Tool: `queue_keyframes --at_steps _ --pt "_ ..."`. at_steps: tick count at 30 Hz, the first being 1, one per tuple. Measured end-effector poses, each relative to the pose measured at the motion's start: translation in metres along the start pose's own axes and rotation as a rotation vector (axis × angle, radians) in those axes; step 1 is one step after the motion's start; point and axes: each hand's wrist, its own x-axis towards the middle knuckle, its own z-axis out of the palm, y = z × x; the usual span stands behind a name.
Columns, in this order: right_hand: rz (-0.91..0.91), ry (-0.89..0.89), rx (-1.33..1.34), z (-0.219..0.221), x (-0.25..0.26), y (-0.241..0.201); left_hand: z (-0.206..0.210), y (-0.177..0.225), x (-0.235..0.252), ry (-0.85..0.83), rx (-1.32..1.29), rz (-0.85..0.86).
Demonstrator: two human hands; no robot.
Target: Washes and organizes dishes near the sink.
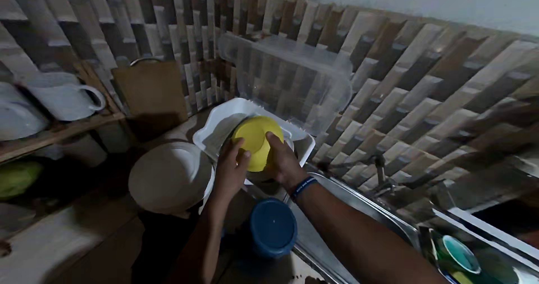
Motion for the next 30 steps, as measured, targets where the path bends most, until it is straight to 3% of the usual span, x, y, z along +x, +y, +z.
queue_keyframes --at_steps 8,15,23,30 --pt "0.048 0.013 0.044 0.012 0.018 0.023 0.007 -0.013 0.010 0.069 0.120 -0.064" --pt "0.030 0.027 -0.093 0.011 0.005 0.037 0.005 -0.032 0.012 0.083 0.022 -0.057" --pt "0.152 -0.014 -0.199 0.010 0.003 0.025 0.004 -0.016 0.022 0.053 0.164 -0.161" --pt "0.257 -0.072 -0.236 0.005 0.002 0.015 -0.001 -0.038 0.018 0.070 0.077 -0.017"
